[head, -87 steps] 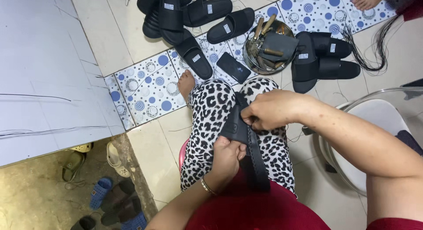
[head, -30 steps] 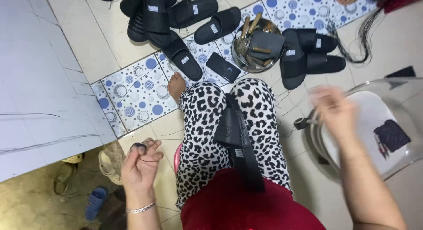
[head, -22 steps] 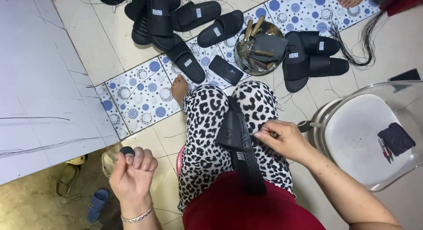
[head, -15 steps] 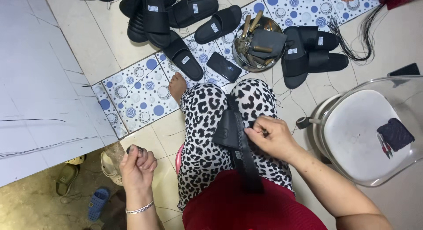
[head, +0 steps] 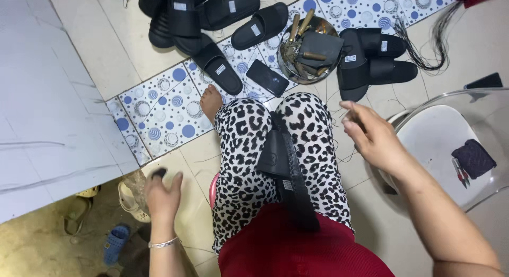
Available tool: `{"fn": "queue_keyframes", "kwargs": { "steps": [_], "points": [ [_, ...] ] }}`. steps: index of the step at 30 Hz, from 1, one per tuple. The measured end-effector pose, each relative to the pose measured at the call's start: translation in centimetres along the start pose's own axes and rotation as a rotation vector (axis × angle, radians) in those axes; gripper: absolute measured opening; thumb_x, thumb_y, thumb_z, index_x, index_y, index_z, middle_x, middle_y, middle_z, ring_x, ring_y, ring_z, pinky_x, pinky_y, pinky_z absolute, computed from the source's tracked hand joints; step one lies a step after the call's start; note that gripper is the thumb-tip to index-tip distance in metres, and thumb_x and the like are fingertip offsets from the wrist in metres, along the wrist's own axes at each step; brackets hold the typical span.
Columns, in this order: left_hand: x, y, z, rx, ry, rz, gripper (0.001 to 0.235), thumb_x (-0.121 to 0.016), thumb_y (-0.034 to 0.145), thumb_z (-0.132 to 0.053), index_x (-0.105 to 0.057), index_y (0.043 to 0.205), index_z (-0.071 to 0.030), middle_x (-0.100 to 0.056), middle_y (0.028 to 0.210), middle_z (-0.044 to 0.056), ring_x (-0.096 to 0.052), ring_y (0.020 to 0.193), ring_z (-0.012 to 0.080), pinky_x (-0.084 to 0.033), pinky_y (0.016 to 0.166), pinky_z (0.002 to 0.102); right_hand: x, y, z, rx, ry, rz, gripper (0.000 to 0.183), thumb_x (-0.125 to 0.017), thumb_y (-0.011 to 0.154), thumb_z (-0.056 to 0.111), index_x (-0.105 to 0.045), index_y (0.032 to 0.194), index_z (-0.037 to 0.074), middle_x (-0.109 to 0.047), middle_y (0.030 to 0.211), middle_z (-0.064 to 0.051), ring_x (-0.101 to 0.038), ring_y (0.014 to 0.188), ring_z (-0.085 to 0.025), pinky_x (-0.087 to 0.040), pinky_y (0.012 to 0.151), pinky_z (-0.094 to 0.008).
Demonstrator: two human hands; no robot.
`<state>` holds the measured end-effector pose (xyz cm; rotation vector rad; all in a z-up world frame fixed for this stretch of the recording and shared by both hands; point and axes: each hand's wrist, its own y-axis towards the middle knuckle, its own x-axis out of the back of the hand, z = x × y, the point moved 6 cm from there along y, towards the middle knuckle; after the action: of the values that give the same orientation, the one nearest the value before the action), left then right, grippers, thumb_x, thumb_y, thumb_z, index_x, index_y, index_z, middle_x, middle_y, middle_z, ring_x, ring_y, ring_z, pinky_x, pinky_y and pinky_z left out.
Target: The person sits on the floor and sews a black slipper held on their lap using a needle and thread. They repeatedly push the needle through the slipper's strap and pull the thread to stitch it.
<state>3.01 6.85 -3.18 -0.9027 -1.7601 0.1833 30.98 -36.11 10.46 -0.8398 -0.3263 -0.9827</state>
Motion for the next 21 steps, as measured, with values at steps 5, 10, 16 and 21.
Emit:
{"fn": "queue_keyframes", "kwargs": {
  "steps": [5, 10, 16, 21],
  "points": [
    [-1.4, -7.4, -13.3, -0.676, -0.079, -0.118, 0.082, -0.088, 0.075, -0.039, -0.057, 0.136, 0.006, -0.055, 0.134, 0.033, -0.044, 0.134, 0.0505, -0.028, 0.116, 0.059, -2.5, -3.3, 7.2, 0.471, -0.479, 0.263, 0.037, -0.063, 0.096, 0.026, -0.069, 0.132, 0.021, -0.077, 0.094, -0.015, -0.075, 0.078, -0.027, -0.062, 0.066, -0.037],
    [-4.3, -12.9, -21.5, -1.067, 0.038, 0.125, 0.109, -0.084, 0.067, -0.062, -0.041, 0.144, 0.0, -0.038, 0.156, 0.026, -0.021, 0.15, 0.045, 0.0, 0.122, 0.063, -2.8, -3.1, 10.6, 0.522, -0.599, 0.404, 0.034, -0.063, 0.096, 0.028, -0.072, 0.127, 0.02, -0.077, 0.082, -0.013, -0.075, 0.066, -0.025, -0.064, 0.061, -0.037],
    [-6.1, -13.8, -22.3, -1.252, 0.056, 0.036, 0.125, -0.087, 0.06, -0.062, -0.033, 0.153, 0.002, -0.038, 0.158, 0.026, -0.024, 0.151, 0.0445, 0.002, 0.122, 0.067, -3.2, -2.6, 12.1, 0.553, -0.838, 0.495, 0.029, -0.063, 0.096, 0.023, -0.073, 0.123, 0.024, -0.078, 0.084, -0.011, -0.077, 0.068, -0.021, -0.064, 0.058, -0.03],
    [-6.7, -14.0, -22.3, -1.235, 0.036, 0.019, 0.129, -0.091, 0.057, -0.061, -0.03, 0.154, -0.001, -0.04, 0.157, 0.024, -0.025, 0.151, 0.0437, 0.003, 0.122, 0.069, -4.0, -2.5, 12.9, 0.575, -1.038, 0.57, 0.027, -0.062, 0.096, 0.018, -0.073, 0.119, 0.025, -0.077, 0.087, -0.012, -0.077, 0.069, -0.02, -0.063, 0.058, -0.029]
  ]
}}
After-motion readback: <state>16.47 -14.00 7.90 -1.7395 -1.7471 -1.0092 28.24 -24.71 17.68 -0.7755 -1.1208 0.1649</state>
